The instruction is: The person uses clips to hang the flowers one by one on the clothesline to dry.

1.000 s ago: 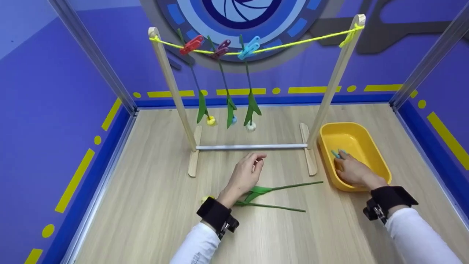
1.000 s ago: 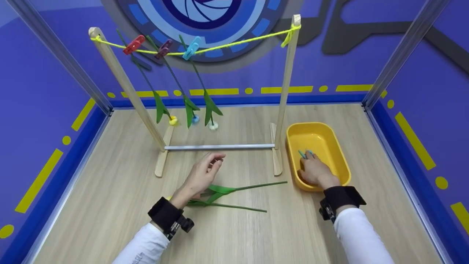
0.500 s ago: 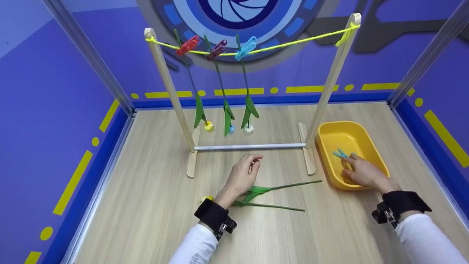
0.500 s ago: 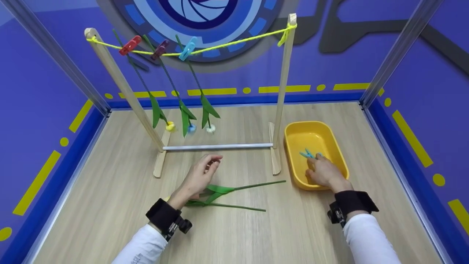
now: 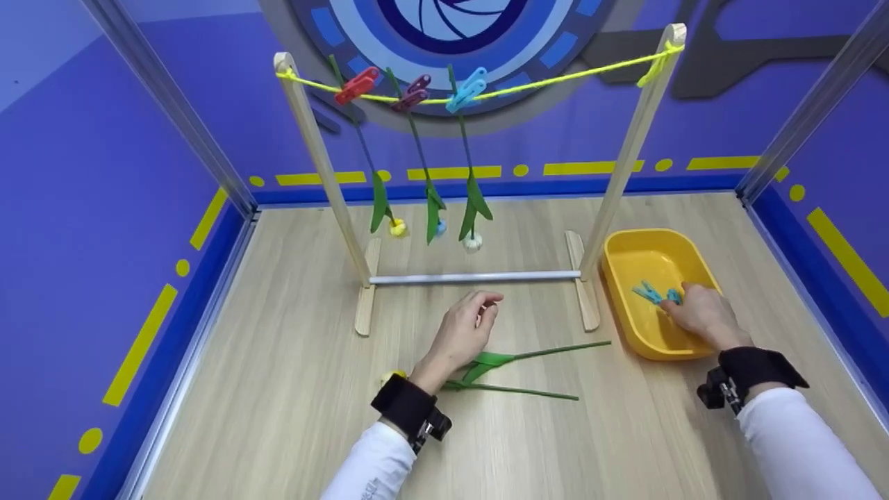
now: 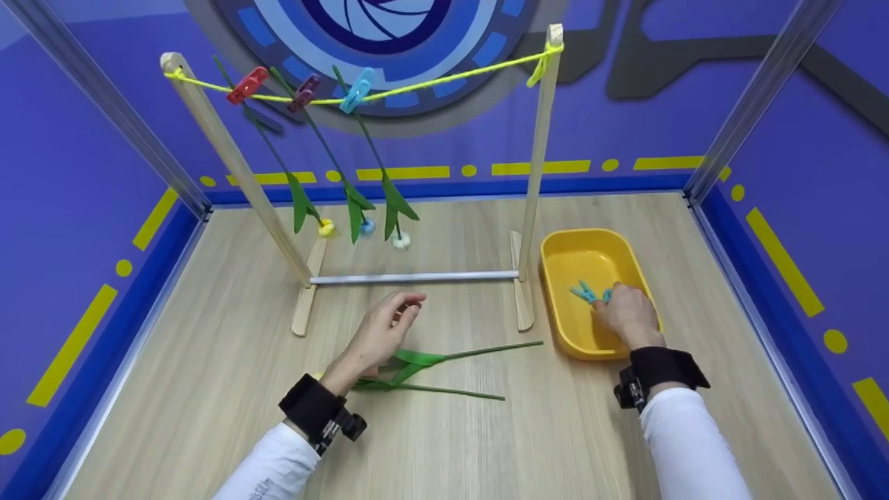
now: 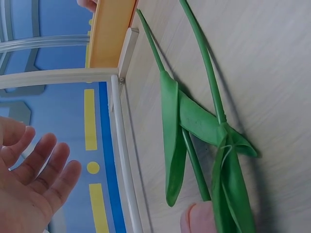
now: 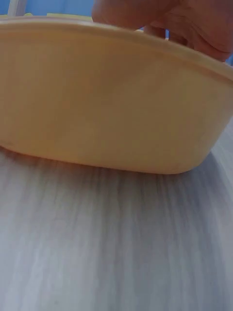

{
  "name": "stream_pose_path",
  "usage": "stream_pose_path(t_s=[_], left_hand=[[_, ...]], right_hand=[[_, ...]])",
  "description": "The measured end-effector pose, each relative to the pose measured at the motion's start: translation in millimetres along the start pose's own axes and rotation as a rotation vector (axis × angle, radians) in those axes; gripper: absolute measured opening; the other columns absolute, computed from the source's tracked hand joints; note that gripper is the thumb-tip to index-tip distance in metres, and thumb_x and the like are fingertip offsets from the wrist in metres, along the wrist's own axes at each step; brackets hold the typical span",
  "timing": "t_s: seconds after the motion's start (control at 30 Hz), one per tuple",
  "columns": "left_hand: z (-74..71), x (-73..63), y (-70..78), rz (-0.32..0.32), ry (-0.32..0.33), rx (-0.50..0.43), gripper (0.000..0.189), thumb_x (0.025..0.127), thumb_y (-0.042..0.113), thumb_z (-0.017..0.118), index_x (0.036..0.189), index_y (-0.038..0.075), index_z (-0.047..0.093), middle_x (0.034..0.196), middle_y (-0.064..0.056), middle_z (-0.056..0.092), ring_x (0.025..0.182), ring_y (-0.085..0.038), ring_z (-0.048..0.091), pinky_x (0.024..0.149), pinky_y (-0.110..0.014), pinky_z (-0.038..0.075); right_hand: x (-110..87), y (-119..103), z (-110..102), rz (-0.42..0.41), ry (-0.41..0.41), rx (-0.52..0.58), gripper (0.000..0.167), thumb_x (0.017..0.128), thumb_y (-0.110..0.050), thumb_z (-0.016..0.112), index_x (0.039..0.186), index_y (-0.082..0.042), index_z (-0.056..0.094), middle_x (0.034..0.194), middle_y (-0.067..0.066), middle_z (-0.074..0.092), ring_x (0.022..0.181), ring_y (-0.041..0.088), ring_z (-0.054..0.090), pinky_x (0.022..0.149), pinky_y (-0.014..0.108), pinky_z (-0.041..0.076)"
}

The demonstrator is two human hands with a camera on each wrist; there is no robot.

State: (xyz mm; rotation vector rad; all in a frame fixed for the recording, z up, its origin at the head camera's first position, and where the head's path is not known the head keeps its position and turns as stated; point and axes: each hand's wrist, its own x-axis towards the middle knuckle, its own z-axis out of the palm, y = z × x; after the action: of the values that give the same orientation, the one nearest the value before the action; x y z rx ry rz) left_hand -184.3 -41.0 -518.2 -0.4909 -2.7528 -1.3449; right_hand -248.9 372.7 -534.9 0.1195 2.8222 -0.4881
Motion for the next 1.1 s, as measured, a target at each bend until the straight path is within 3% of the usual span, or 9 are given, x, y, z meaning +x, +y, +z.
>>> stream_pose_path(t_s=[0.07, 0.13, 0.27, 0.5, 0.63, 0.77, 0.87, 0.97, 1.1], left_hand=[[0.4, 0.4, 0.5, -0.006, -0.008, 0.004, 0.028, 0.106, 0.021, 0.046, 0.128, 0.015, 0.062, 0.114, -0.001, 0.067, 0.1, -0.011, 0.062, 0.083, -0.023, 0.05], [1.4, 0.6, 1.3, -0.005, -0.016, 0.006, 0.028, 0.106, 0.021, 0.046, 0.127, 0.015, 0.063, 0.115, -0.001, 0.067, 0.1, -0.011, 0.062, 0.083, -0.023, 0.05], [3.6, 1.2, 4.4, -0.02, -0.053, -0.033, 0.028, 0.105, 0.021, 0.047, 0.127, 0.014, 0.063, 0.117, -0.004, 0.068, 0.1, -0.014, 0.063, 0.085, -0.025, 0.051], [5.2, 3.7, 11.6, -0.08, -0.158, -0.18, 0.028, 0.105, 0.022, 0.049, 0.126, 0.012, 0.064, 0.116, -0.007, 0.068, 0.1, -0.021, 0.063, 0.086, -0.028, 0.05], [8.6, 4.9, 14.3, -0.121, -0.19, -0.249, 0.027, 0.104, 0.023, 0.05, 0.125, 0.013, 0.064, 0.112, -0.007, 0.069, 0.095, -0.016, 0.063, 0.083, -0.027, 0.05], [13.7, 7.9, 17.0, -0.16, -0.222, -0.301, 0.03, 0.103, 0.026, 0.051, 0.126, 0.012, 0.064, 0.109, -0.006, 0.069, 0.089, -0.01, 0.06, 0.079, -0.024, 0.048], [16.8, 10.6, 17.7, -0.188, -0.249, -0.34, 0.034, 0.103, 0.027, 0.051, 0.13, 0.009, 0.062, 0.109, -0.007, 0.068, 0.088, -0.01, 0.061, 0.077, -0.022, 0.047], [20.7, 13.1, 17.2, -0.234, -0.28, -0.407, 0.036, 0.103, 0.027, 0.05, 0.131, 0.006, 0.061, 0.112, -0.01, 0.067, 0.09, -0.015, 0.064, 0.079, -0.025, 0.051], [26.4, 15.6, 16.4, -0.338, -0.315, -0.52, 0.037, 0.104, 0.031, 0.05, 0.13, 0.006, 0.061, 0.115, -0.016, 0.067, 0.095, -0.022, 0.067, 0.086, -0.035, 0.056]], right_hand=[[2.0, -1, 2, 0.035, 0.001, -0.007, 0.052, 0.095, -0.036, 0.058, 0.11, 0.014, 0.056, 0.083, 0.024, 0.055, 0.072, 0.03, 0.052, 0.06, 0.034, 0.041], [3.3, -3, 4, 0.057, 0.009, -0.023, 0.044, 0.094, -0.037, 0.059, 0.087, 0.007, 0.054, 0.071, 0.011, 0.045, 0.065, 0.025, 0.051, 0.055, 0.029, 0.036], [4.6, -4, 6, 0.073, 0.033, -0.055, 0.04, 0.094, -0.034, 0.059, 0.077, 0.001, 0.052, 0.065, 0.009, 0.044, 0.062, 0.025, 0.051, 0.054, 0.029, 0.036], [4.7, -6, 7, 0.092, 0.056, -0.047, 0.032, 0.092, -0.022, 0.059, 0.084, 0.008, 0.056, 0.07, 0.014, 0.048, 0.065, 0.029, 0.051, 0.059, 0.032, 0.04], [2.8, -7, 8, 0.097, 0.083, -0.03, 0.021, 0.088, -0.013, 0.054, 0.08, 0.006, 0.057, 0.071, 0.016, 0.049, 0.066, 0.03, 0.051, 0.059, 0.033, 0.041], [-5.6, -12, 6, 0.046, 0.217, 0.004, 0.028, 0.088, -0.018, 0.056, 0.076, 0.006, 0.063, 0.07, 0.019, 0.056, 0.065, 0.033, 0.055, 0.056, 0.038, 0.043], [-13.1, -23, 1, -0.012, 0.35, 0.04, 0.034, 0.09, -0.021, 0.058, 0.094, 0.011, 0.07, 0.084, 0.03, 0.067, 0.072, 0.043, 0.062, 0.061, 0.048, 0.047], [-21.4, -37, -2, -0.071, 0.459, 0.069, 0.041, 0.091, -0.019, 0.058, 0.113, 0.014, 0.066, 0.104, 0.037, 0.066, 0.084, 0.051, 0.063, 0.072, 0.057, 0.049], [-31.0, -57, 1, -0.166, 0.575, 0.107, 0.039, 0.093, -0.017, 0.06, 0.113, 0.015, 0.066, 0.103, 0.036, 0.063, 0.085, 0.051, 0.062, 0.074, 0.059, 0.049]])
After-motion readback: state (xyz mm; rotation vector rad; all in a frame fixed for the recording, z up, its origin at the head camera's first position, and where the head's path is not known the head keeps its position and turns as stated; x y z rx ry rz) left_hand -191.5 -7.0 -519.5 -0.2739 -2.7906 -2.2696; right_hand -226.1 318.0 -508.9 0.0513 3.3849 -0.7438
